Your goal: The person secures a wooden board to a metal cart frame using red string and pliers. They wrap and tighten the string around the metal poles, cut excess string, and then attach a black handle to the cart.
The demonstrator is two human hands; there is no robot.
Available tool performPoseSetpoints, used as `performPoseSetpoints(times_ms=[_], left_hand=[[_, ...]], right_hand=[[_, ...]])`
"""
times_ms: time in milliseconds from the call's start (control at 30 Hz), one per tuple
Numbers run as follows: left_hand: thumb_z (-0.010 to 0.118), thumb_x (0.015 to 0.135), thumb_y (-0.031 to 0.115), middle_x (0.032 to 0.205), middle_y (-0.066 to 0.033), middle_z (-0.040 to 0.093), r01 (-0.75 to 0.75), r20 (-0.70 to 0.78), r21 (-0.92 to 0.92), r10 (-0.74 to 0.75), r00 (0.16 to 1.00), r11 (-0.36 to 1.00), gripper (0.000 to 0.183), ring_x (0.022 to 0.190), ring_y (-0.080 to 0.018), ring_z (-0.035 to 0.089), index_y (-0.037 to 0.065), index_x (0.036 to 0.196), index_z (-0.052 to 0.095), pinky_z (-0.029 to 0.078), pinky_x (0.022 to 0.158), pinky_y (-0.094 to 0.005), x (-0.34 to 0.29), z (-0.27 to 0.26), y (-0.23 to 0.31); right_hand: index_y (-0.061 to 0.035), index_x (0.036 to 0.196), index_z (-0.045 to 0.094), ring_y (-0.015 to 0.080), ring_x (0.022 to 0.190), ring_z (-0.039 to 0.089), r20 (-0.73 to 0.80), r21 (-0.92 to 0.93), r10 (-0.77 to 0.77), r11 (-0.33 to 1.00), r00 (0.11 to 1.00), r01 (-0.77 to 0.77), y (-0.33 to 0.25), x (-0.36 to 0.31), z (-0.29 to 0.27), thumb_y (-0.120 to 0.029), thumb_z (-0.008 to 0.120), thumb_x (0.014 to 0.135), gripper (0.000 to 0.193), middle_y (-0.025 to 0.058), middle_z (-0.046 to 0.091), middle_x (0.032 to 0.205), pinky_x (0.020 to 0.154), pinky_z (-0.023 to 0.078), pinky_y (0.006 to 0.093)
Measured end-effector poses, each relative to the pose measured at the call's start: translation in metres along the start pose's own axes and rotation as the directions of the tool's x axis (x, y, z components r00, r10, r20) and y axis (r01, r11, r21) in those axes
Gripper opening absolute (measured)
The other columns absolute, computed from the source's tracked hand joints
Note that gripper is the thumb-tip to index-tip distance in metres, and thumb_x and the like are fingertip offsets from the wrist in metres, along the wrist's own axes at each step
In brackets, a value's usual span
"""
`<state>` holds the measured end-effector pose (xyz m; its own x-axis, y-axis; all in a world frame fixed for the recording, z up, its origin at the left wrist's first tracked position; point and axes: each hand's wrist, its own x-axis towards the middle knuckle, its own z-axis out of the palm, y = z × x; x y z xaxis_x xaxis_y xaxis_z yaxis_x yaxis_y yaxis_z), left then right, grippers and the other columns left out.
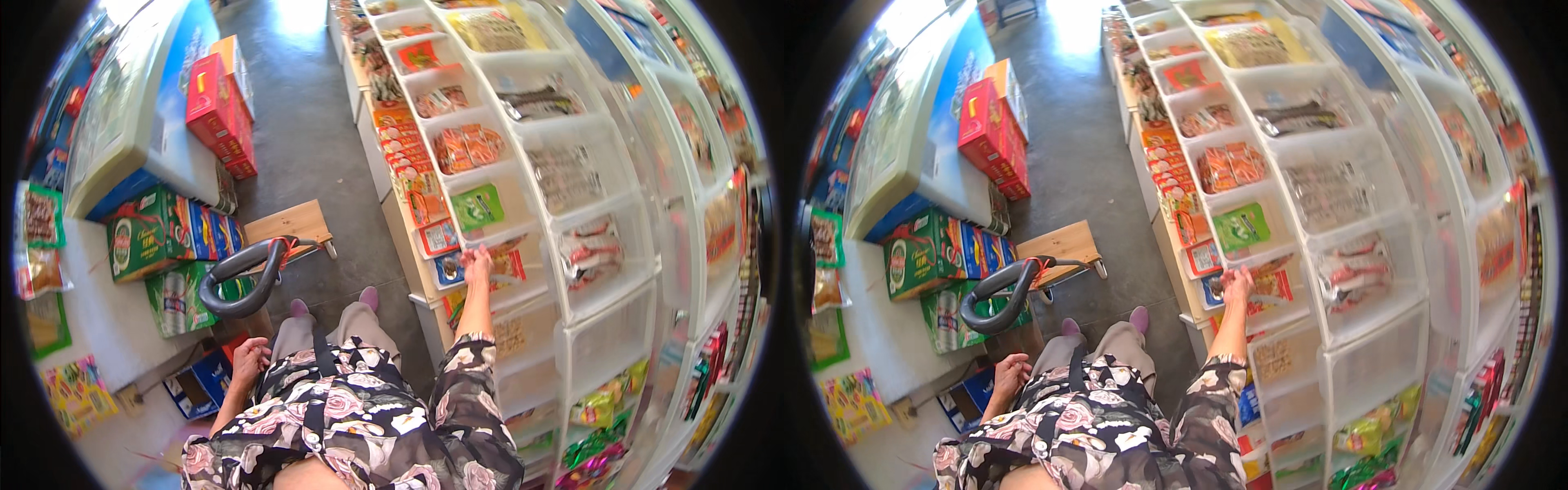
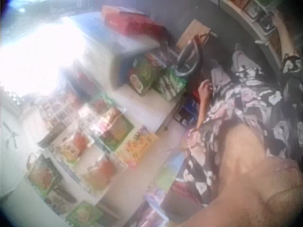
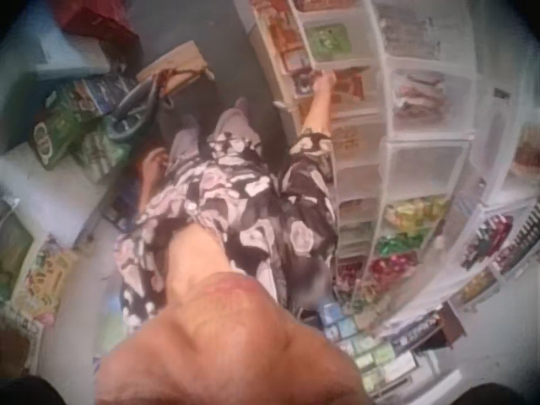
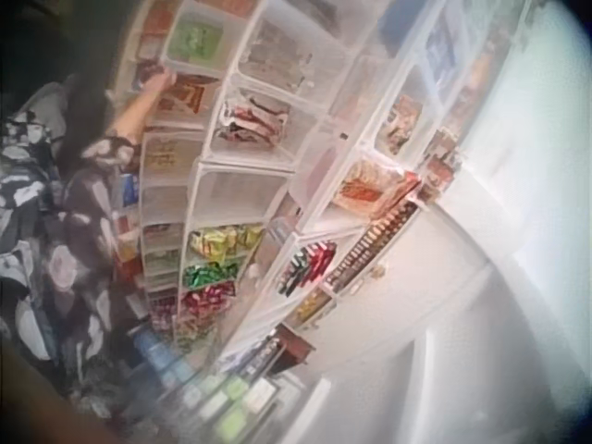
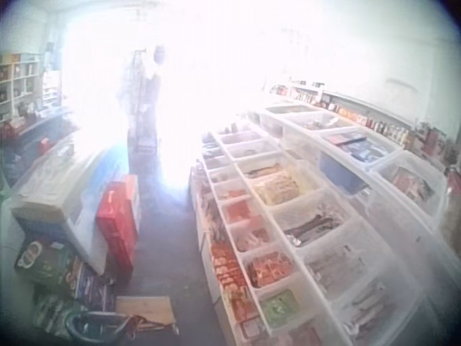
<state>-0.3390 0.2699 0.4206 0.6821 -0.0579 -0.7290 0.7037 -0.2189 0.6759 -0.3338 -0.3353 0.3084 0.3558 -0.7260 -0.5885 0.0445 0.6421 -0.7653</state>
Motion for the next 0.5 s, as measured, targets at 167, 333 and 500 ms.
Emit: performPoseSetpoints(times_ms=[167,333,500], left_hand=[[0.043,0.094,0.01,0.079,-0.006,0.063,-0.009,0.144,0.042,0.003,0.99,0.999,0.021,0.051,-0.0078,0.054,0.002,0.108,0.057,0.039,0.041,-0.0185,0.008,0.014,0.001],[0.044,0.094,0.012,0.075,-0.0054,0.063,-0.071,0.187,0.048,0.061,0.981,0.996,0.021,0.048,-0.0072,0.052,0.003,0.106,0.058,0.038,0.039,-0.0193,0.011,0.028,0.026],[0.046,0.094,0.02,0.073,-0.0038,0.062,-0.104,0.165,0.11,0.085,0.983,0.988,0.025,0.051,-0.0071,0.051,0.004,0.103,0.062,0.043,0.047,-0.0221,0.008,0.039,0.05]], right_hand=[[-0.0023,0.12,0.049,0.0124,0.06,0.06,0.125,-0.274,-0.29,0.909,0.949,0.314,-0.035,-0.02,0.004,-0.003,0.049,0.087,0.034,0.0059,0.058,0.073,0.046,0.049,0.0251],[-0.0018,0.103,0.062,0.0102,0.057,0.056,0.367,-0.57,-0.338,0.655,0.867,0.497,-0.007,-0.085,0.003,-0.009,0.05,0.089,0.02,0.0033,0.058,0.069,0.047,0.045,0.0243],[-0.0004,0.106,0.06,0.0093,0.05,0.049,0.428,-0.482,-0.126,0.806,0.895,0.344,0.035,-0.168,0.033,-0.01,0.051,0.088,0.022,0.0043,0.057,0.066,0.042,0.04,0.0219]])
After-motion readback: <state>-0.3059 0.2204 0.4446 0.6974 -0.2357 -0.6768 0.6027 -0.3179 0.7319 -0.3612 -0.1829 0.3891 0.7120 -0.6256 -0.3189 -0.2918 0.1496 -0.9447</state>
